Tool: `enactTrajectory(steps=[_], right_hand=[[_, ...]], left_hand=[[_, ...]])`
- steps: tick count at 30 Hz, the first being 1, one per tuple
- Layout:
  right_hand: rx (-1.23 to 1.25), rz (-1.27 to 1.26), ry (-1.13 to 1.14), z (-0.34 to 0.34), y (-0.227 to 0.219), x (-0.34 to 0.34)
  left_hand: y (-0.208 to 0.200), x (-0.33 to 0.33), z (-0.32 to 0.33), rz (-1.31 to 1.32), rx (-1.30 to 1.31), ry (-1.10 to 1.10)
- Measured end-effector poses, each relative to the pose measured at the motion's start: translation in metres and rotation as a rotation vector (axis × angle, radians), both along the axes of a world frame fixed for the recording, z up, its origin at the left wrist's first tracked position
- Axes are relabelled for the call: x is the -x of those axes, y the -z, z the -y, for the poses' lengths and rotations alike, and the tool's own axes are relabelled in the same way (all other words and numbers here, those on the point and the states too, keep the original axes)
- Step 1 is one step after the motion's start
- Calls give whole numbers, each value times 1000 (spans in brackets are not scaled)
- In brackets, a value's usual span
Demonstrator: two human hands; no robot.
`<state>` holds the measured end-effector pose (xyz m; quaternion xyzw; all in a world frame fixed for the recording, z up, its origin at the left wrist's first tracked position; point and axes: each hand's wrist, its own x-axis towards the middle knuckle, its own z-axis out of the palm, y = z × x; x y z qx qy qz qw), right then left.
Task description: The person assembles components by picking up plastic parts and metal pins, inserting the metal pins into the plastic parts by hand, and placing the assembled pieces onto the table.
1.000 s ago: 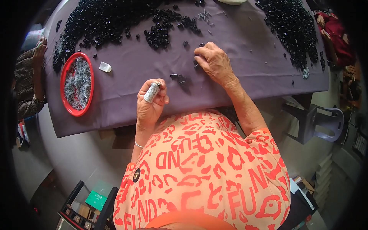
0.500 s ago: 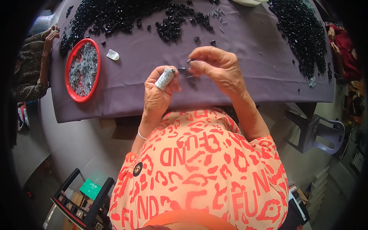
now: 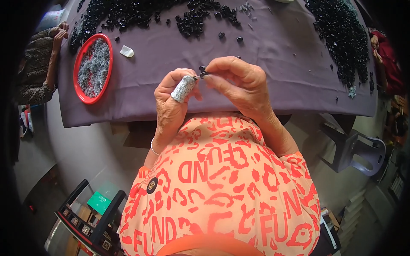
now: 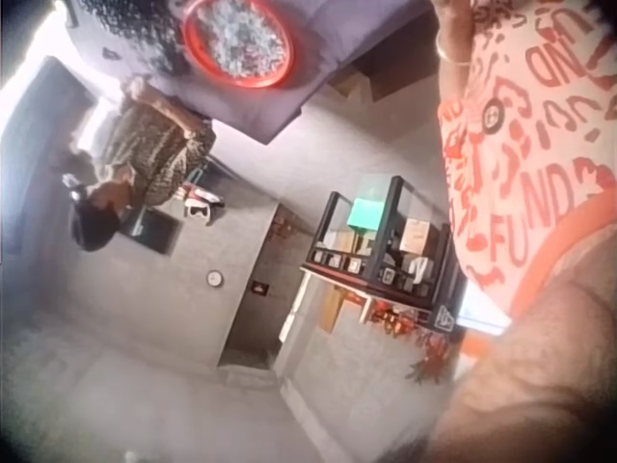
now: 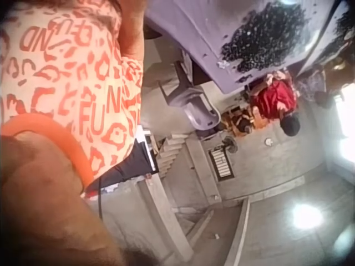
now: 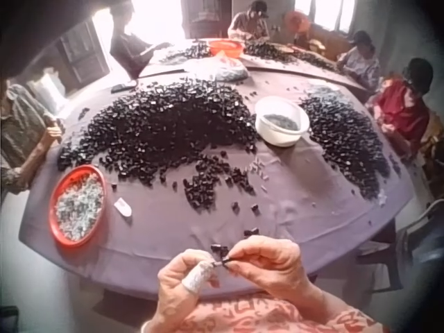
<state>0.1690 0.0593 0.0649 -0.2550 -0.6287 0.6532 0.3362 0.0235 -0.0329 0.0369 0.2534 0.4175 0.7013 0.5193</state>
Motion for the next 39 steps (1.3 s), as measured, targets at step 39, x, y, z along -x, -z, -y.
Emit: enactTrajectory(steps=[39], right_hand=[[-396,151,-69,-9,27,23]], left_hand=[[27,5,-1,-407,-9,-245]])
